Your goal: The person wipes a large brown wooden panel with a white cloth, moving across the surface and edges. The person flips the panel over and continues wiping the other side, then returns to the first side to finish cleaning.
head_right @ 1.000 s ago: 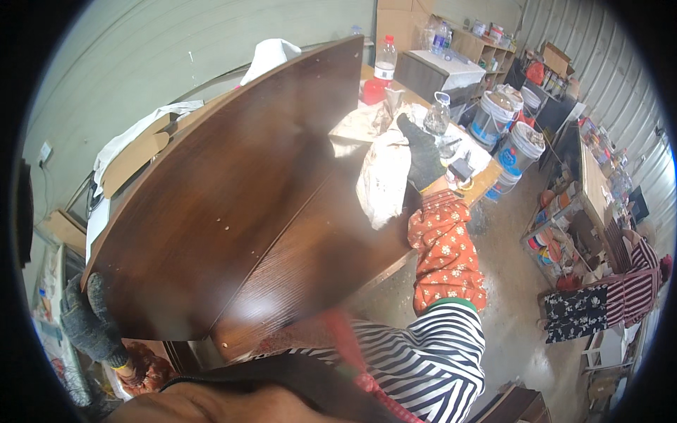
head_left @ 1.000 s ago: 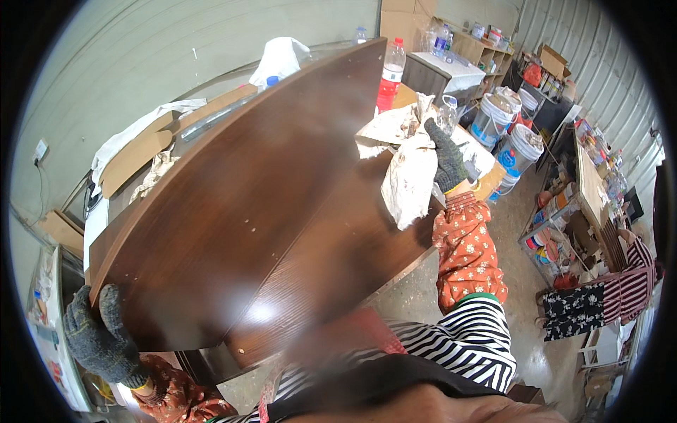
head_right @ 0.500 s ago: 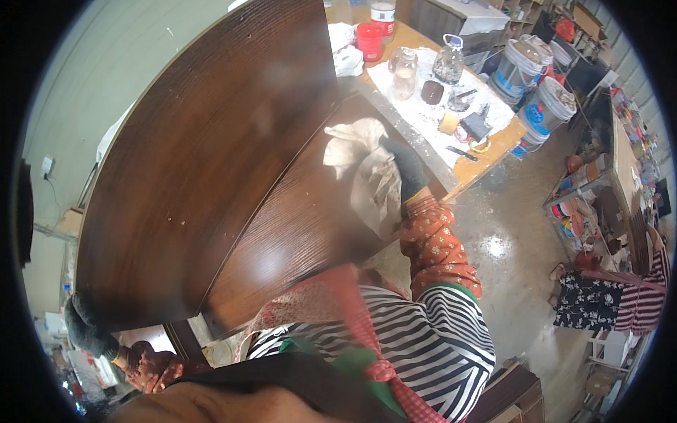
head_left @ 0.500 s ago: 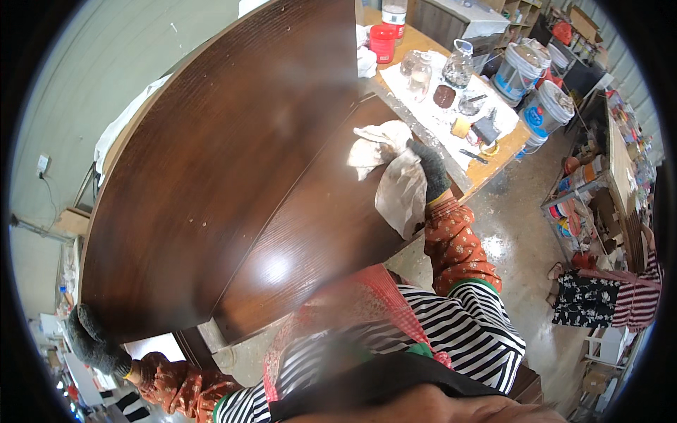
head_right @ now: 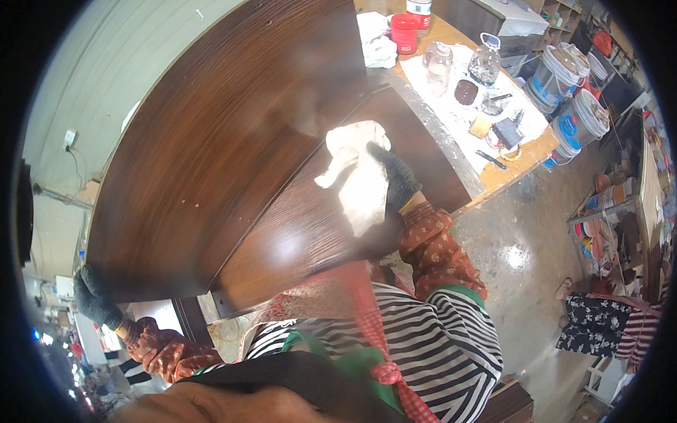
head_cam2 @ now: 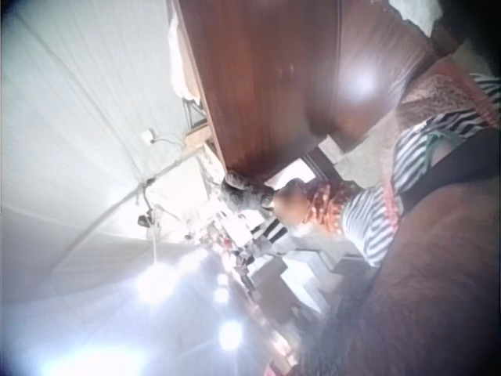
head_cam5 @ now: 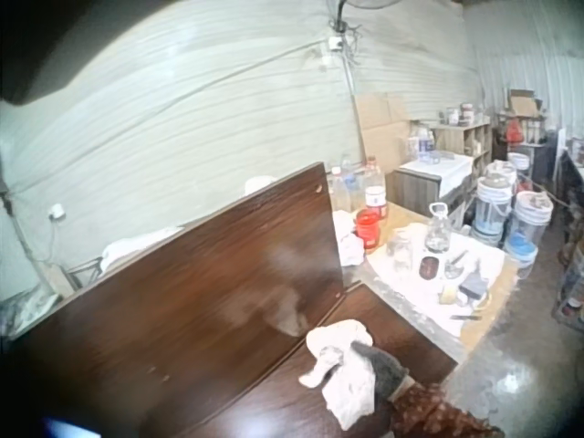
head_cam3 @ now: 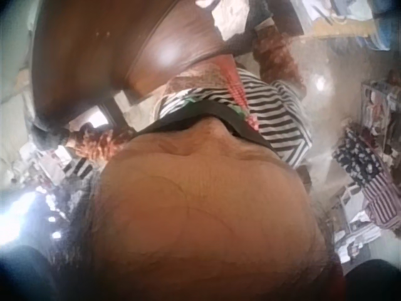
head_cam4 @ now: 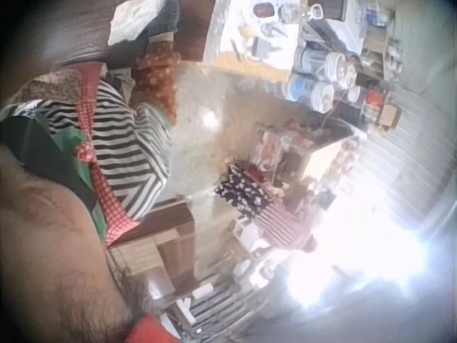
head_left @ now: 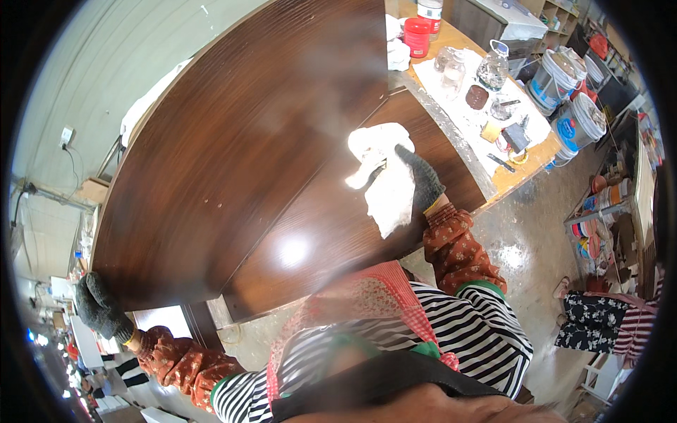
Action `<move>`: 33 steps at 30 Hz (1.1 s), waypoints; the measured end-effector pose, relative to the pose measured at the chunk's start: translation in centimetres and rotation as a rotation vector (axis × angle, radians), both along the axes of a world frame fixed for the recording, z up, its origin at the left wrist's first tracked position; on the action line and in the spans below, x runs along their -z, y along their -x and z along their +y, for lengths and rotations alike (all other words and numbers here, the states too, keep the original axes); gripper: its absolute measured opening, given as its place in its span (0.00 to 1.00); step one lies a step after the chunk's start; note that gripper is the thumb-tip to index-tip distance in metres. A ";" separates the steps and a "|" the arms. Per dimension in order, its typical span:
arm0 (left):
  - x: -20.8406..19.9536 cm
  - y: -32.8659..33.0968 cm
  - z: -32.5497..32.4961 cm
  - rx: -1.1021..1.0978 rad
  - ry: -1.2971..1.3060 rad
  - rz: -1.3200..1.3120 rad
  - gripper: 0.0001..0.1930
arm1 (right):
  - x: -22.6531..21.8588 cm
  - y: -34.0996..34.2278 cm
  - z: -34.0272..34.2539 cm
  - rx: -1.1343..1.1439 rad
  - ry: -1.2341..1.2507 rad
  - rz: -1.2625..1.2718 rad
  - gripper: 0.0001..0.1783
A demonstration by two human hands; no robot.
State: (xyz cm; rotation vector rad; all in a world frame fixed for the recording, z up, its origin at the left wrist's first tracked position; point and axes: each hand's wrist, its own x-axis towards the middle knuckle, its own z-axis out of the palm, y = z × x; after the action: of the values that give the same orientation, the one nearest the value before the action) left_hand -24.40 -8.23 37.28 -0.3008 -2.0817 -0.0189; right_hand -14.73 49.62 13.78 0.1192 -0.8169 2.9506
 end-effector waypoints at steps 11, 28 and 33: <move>0.2 -0.1 -0.1 -0.013 0.014 0.018 0.13 | -3.4 -1.1 0.3 0.063 -0.170 -0.118 0.30; -0.2 -1.1 2.7 -0.001 0.024 0.012 0.12 | -11.3 2.5 3.6 0.303 -0.122 0.361 0.16; -0.4 -2.0 4.1 -0.087 0.051 0.050 0.16 | -22.1 5.2 1.5 0.877 -0.787 0.422 0.20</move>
State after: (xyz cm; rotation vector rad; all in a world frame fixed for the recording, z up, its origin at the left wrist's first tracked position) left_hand -22.42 -4.15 37.63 -0.2392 -2.0457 0.0925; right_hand -19.96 51.07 35.83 0.3102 -1.4216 1.6164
